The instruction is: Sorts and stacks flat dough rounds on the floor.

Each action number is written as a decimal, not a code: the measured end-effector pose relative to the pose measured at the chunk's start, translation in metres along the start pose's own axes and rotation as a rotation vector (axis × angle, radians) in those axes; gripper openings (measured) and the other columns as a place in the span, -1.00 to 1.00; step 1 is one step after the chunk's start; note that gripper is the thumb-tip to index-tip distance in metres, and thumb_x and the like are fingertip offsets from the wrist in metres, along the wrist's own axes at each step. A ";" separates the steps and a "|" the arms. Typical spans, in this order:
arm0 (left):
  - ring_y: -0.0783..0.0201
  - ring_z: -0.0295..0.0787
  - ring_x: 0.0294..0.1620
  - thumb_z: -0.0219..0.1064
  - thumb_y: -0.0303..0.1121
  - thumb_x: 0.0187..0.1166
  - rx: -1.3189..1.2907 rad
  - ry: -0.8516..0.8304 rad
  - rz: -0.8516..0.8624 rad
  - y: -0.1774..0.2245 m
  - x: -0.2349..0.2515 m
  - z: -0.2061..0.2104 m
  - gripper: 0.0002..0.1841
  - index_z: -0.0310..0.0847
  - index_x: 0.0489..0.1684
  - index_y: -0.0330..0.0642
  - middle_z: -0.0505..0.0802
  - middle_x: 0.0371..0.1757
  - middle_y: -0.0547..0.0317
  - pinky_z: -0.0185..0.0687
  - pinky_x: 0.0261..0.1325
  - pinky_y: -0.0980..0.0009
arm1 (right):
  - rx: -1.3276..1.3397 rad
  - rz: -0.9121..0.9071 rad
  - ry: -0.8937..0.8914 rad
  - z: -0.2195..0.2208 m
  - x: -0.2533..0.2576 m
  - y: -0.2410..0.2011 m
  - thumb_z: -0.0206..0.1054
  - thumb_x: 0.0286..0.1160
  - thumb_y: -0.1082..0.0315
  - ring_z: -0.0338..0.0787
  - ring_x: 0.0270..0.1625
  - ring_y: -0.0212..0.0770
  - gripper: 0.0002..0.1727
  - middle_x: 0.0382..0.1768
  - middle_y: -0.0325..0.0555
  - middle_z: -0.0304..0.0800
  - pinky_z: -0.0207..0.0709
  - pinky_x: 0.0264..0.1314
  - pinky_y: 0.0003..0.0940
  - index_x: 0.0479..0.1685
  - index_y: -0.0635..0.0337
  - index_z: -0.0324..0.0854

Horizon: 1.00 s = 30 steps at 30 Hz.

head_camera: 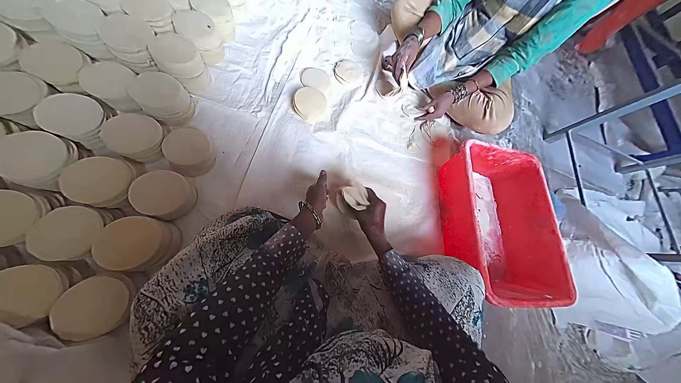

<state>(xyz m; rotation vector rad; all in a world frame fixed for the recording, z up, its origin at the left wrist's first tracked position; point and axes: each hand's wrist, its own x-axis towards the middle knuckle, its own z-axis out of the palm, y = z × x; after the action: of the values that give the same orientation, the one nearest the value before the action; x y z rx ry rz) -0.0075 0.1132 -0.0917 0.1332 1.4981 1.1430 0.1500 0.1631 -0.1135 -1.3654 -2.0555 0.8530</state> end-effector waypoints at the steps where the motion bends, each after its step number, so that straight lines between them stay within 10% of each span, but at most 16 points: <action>1: -0.15 0.49 0.52 -0.23 0.36 0.76 0.018 0.002 -0.011 -0.003 0.000 0.001 -0.13 0.40 0.57 -0.33 0.59 0.53 -0.27 0.35 0.48 -0.15 | -0.016 0.034 -0.046 0.005 -0.002 0.000 0.75 0.17 0.29 0.89 -0.02 0.15 -0.44 -0.06 0.21 0.89 0.70 0.10 0.21 0.21 0.29 0.72; 6: -0.13 0.50 0.49 -0.21 0.41 0.72 0.045 0.022 0.018 -0.002 -0.005 -0.005 -0.11 0.42 0.57 -0.29 0.61 0.51 -0.23 0.38 0.45 -0.12 | 0.137 -0.011 0.075 0.004 -0.007 -0.011 0.72 0.18 0.34 0.86 -0.15 -0.02 -0.51 -0.14 0.11 0.87 0.72 -0.07 0.01 0.14 0.23 0.70; 18: -0.01 0.46 0.61 -0.34 0.39 0.74 -0.050 -0.090 0.104 -0.016 0.003 0.000 -0.10 0.41 0.60 -0.26 0.57 0.60 -0.15 0.35 0.60 0.01 | -0.066 0.147 -0.120 0.015 -0.010 -0.016 0.73 0.18 0.18 0.86 -0.09 0.24 -0.47 -0.18 0.21 0.86 0.63 -0.06 0.34 0.11 0.24 0.73; 22: 0.01 0.29 0.74 -0.42 0.41 0.73 -0.019 -0.112 0.169 -0.007 -0.022 -0.008 -0.10 0.35 0.70 -0.13 0.49 0.71 0.00 0.13 0.74 -0.03 | 0.084 0.055 0.019 0.017 -0.013 -0.016 0.75 0.11 0.23 0.88 -0.16 0.00 -0.48 -0.19 0.04 0.89 0.72 -0.08 0.13 0.10 0.15 0.71; 26: 0.03 0.48 0.60 -0.52 0.46 0.67 0.034 -0.176 0.165 -0.010 -0.025 -0.004 -0.03 0.44 0.63 -0.11 0.60 0.60 -0.01 0.32 0.62 0.01 | -0.063 0.136 -0.108 0.018 -0.012 -0.016 0.75 0.14 0.17 0.87 -0.10 0.24 -0.45 -0.19 0.21 0.87 0.64 -0.04 0.33 0.12 0.23 0.74; 30: 0.05 0.33 0.73 -0.49 0.44 0.69 0.042 -0.141 0.230 -0.007 -0.029 -0.009 -0.06 0.29 0.75 -0.11 0.46 0.74 0.05 0.19 0.73 0.07 | 0.103 0.002 0.037 0.020 -0.015 -0.012 0.76 0.10 0.26 0.90 -0.17 0.01 -0.47 -0.20 0.09 0.89 0.73 -0.08 0.12 0.10 0.23 0.73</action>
<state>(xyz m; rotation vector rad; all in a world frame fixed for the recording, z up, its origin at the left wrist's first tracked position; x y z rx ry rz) -0.0030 0.0856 -0.0775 0.4157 1.4068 1.2578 0.1340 0.1417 -0.1192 -1.3186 -1.9548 0.9143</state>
